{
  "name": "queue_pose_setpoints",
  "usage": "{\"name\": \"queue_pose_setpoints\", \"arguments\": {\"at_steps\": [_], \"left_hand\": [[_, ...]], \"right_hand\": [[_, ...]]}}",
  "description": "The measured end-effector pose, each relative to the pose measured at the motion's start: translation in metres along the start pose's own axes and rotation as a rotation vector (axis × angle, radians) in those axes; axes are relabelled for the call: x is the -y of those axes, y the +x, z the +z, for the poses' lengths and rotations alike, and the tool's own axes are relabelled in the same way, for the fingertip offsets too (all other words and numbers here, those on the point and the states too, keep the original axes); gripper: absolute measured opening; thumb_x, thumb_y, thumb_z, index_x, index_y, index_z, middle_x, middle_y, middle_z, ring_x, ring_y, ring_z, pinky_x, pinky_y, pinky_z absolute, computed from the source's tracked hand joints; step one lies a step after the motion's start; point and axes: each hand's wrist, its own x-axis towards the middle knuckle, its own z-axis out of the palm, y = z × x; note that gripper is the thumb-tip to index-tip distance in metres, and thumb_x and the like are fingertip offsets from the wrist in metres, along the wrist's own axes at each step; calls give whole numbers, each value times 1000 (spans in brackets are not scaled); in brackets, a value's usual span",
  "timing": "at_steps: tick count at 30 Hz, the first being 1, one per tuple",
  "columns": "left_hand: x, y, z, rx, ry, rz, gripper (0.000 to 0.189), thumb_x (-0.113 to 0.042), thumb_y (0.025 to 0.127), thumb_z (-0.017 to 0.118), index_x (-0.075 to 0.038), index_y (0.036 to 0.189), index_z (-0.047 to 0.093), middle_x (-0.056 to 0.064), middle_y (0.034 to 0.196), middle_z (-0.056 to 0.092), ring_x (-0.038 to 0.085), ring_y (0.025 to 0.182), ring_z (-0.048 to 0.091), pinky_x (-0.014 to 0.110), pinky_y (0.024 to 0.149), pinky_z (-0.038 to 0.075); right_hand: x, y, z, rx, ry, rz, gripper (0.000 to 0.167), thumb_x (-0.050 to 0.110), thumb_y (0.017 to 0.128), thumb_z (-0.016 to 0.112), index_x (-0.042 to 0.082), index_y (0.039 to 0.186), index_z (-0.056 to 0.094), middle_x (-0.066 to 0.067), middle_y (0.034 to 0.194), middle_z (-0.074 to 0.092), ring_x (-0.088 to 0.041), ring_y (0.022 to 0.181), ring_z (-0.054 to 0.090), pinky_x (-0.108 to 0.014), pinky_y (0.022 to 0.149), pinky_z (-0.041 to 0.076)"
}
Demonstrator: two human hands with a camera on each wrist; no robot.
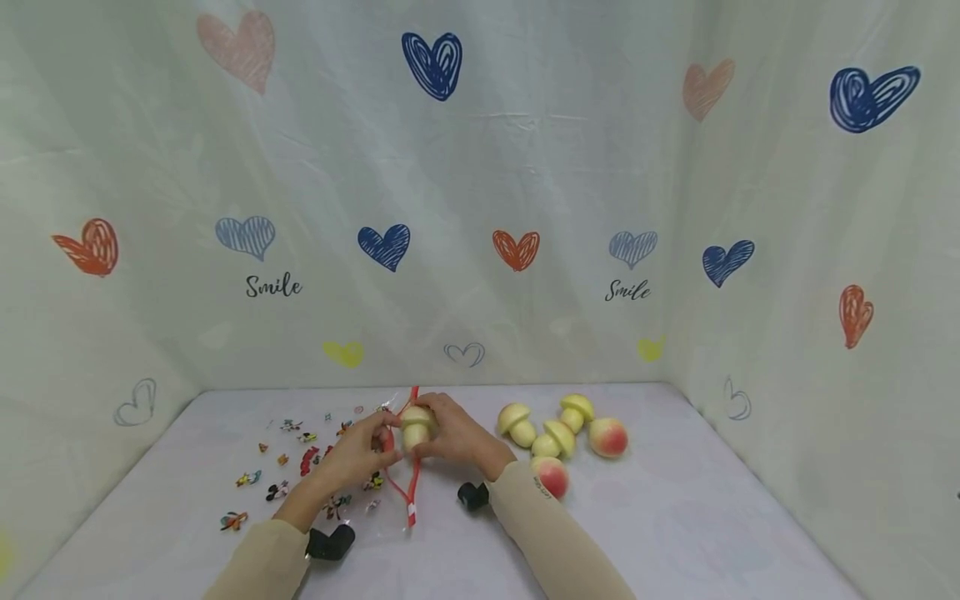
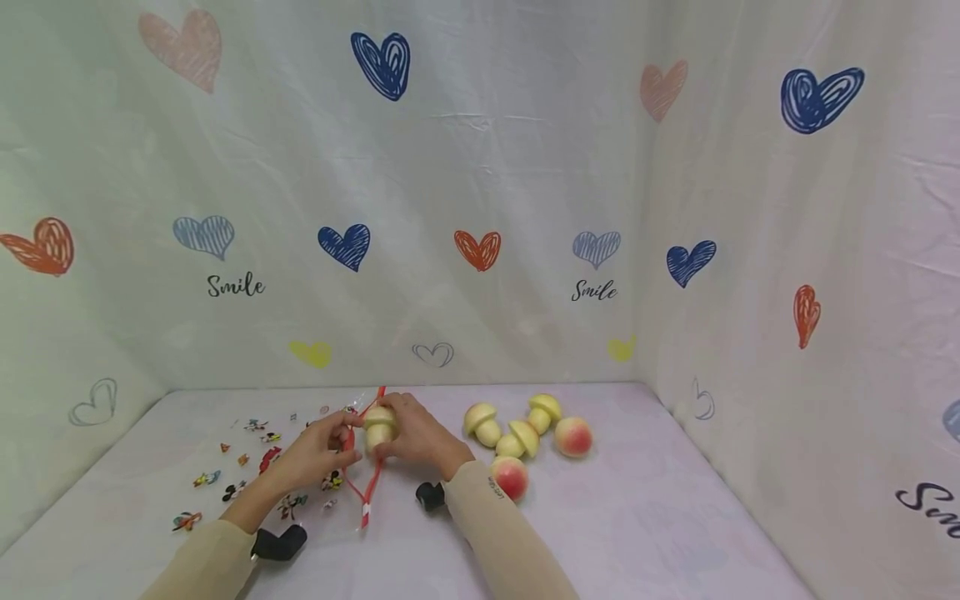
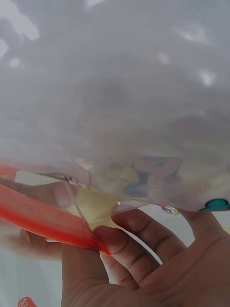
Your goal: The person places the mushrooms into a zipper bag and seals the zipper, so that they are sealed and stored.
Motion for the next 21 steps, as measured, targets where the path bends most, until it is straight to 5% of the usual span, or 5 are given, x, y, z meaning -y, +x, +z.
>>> {"name": "queue_pose_setpoints", "arguments": {"at_steps": [5, 15, 21], "left_hand": [[-1, 0, -1, 7, -4, 8, 42, -3, 81, 72, -4, 118, 55, 3, 79, 50, 16, 67, 47, 25, 55, 39], [0, 0, 0, 11, 18, 39, 41, -3, 81, 72, -4, 118, 55, 2, 78, 51, 15, 67, 48, 25, 56, 40], [-2, 0, 1, 5, 6, 29, 41, -2, 81, 72, -3, 118, 55, 3, 79, 50, 16, 70, 48, 25, 57, 40]], "right_hand": [[-1, 0, -1, -15, 49, 2, 56, 28, 72, 85, 15, 114, 51, 6, 106, 51, -9, 96, 49, -25, 85, 43], [-2, -1, 2, -40, 22, -1, 54, 26, 77, 81, 14, 123, 56, 0, 115, 50, -11, 96, 52, -20, 80, 46], [-1, 0, 3, -58, -8, -5, 46, 27, 76, 82, 18, 111, 54, 4, 108, 50, -12, 92, 52, -21, 77, 45]]}}
